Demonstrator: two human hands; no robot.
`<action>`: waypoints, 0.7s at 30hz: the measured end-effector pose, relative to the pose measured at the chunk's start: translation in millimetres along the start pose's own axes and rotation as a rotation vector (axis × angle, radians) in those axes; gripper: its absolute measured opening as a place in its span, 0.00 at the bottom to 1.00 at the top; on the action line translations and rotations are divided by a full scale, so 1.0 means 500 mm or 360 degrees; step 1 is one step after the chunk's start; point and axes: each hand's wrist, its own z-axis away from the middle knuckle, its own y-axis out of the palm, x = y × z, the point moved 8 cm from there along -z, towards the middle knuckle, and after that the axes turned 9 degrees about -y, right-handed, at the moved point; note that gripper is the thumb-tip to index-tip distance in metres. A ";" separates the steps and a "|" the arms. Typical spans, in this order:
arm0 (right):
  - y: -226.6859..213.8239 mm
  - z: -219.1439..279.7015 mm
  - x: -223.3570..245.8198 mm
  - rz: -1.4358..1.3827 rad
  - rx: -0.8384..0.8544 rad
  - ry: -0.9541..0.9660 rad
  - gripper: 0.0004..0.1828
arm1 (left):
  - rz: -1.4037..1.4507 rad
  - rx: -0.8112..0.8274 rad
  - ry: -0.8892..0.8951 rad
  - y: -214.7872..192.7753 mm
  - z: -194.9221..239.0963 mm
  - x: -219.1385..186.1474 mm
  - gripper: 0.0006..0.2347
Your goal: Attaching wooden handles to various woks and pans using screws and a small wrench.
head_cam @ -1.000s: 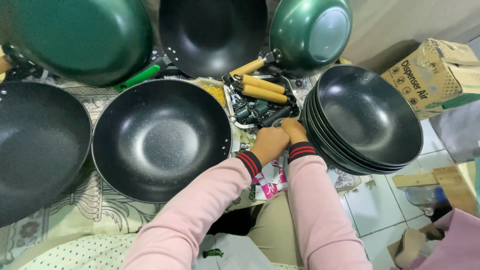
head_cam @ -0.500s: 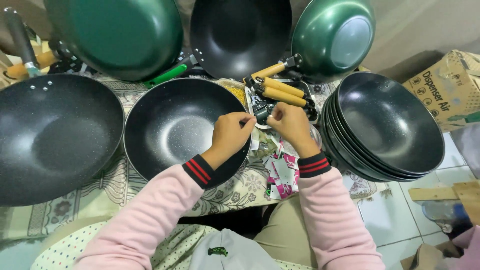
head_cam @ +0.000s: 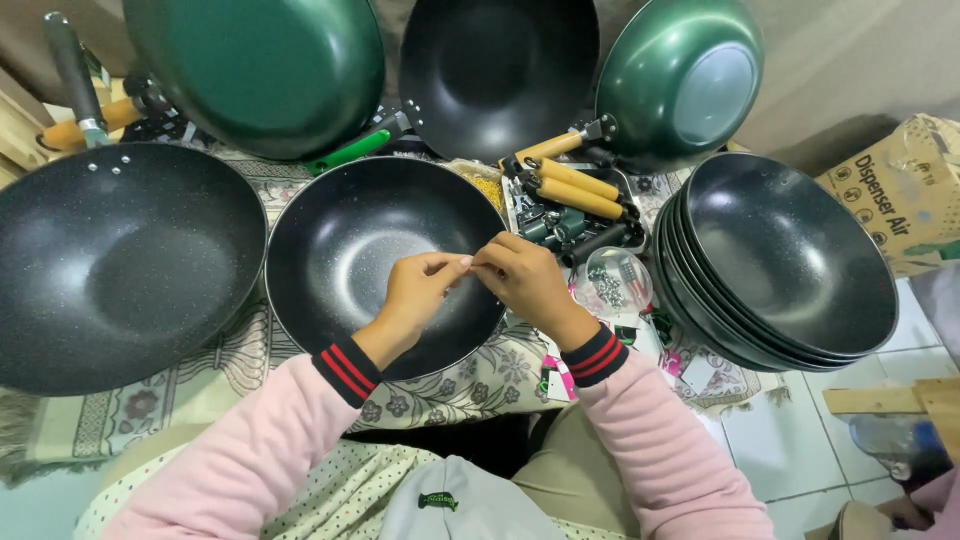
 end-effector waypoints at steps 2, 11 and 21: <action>-0.001 0.000 0.004 -0.0029 0.0014 0.0003 0.06 | 0.0008 0.0000 0.0028 0.001 -0.002 0.003 0.10; 0.007 0.020 -0.034 -0.0252 -0.0135 0.0171 0.05 | 0.0068 0.0069 0.0012 0.016 -0.007 0.003 0.11; 0.033 0.081 -0.190 -0.0193 0.0048 0.0827 0.08 | -0.0496 0.0146 0.0295 0.058 -0.018 0.025 0.15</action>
